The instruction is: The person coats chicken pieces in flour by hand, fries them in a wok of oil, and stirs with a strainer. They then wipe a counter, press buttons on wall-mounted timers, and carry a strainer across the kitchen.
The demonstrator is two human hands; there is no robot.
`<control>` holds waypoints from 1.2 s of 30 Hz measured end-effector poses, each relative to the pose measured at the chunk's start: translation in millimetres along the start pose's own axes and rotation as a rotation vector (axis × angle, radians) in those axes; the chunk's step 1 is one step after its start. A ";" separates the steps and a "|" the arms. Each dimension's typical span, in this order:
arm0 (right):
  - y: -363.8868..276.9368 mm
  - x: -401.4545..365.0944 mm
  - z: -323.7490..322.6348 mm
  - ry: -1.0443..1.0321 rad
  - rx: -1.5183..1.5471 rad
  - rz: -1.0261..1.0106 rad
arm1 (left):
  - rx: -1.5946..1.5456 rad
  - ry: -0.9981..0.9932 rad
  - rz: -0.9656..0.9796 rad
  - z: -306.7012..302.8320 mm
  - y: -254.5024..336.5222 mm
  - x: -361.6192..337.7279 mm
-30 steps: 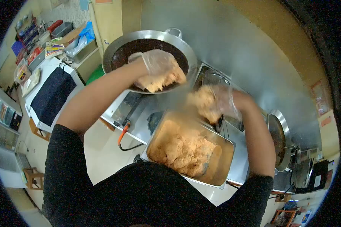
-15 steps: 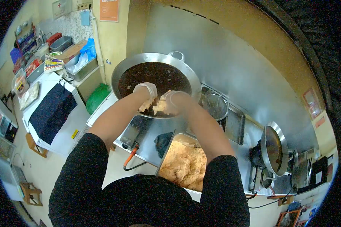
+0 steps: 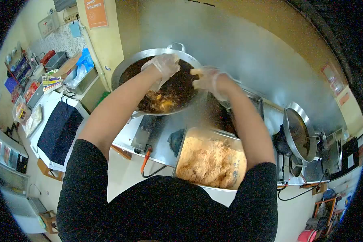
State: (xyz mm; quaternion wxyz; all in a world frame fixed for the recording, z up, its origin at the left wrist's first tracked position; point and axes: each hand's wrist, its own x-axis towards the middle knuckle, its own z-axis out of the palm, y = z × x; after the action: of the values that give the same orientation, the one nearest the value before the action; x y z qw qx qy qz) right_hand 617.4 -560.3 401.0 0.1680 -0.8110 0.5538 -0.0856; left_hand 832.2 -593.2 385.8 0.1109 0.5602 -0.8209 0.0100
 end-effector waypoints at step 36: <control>478.6 -359.4 440.7 0.326 1.074 0.054 | -1.917 0.656 -1.677 389.5 -43.5 -285.4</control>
State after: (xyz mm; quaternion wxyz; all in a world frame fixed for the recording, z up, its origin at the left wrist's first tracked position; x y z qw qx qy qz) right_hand 210.7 -306.9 -167.2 0.4719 -0.5735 0.4716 -0.4754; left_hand 905.1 -402.3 -53.9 0.6272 0.5676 0.1574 -0.5096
